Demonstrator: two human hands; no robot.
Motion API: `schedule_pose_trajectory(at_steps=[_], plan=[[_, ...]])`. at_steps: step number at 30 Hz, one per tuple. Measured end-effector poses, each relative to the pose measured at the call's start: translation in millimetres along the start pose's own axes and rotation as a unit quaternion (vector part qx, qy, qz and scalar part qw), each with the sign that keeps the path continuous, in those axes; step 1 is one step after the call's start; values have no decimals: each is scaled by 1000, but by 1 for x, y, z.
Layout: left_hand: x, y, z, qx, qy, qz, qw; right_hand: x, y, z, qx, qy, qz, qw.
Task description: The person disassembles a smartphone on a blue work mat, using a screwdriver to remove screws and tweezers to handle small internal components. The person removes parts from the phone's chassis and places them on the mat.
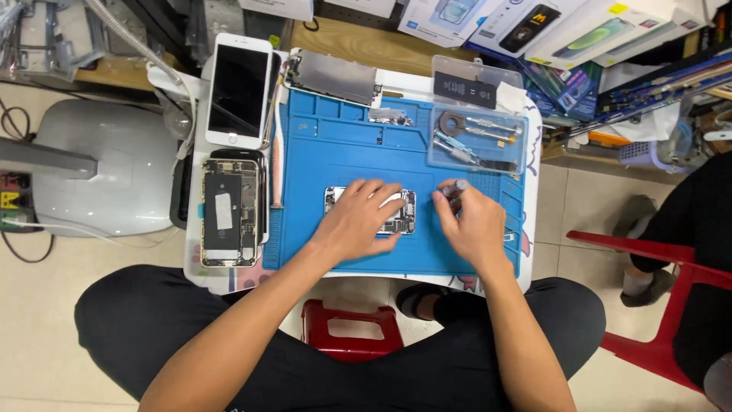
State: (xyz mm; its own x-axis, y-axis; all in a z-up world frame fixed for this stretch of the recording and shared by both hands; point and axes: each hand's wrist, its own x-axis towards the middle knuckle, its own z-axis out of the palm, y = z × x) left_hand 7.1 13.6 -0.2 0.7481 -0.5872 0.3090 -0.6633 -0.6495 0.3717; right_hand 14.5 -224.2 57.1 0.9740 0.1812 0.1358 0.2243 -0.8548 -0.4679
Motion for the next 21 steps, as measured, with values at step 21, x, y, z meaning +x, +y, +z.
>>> schedule_pose_trajectory(at_steps=[21], plan=[[2, 1, 3, 19, 34, 11, 999, 2, 16, 22, 62, 71, -62, 994]])
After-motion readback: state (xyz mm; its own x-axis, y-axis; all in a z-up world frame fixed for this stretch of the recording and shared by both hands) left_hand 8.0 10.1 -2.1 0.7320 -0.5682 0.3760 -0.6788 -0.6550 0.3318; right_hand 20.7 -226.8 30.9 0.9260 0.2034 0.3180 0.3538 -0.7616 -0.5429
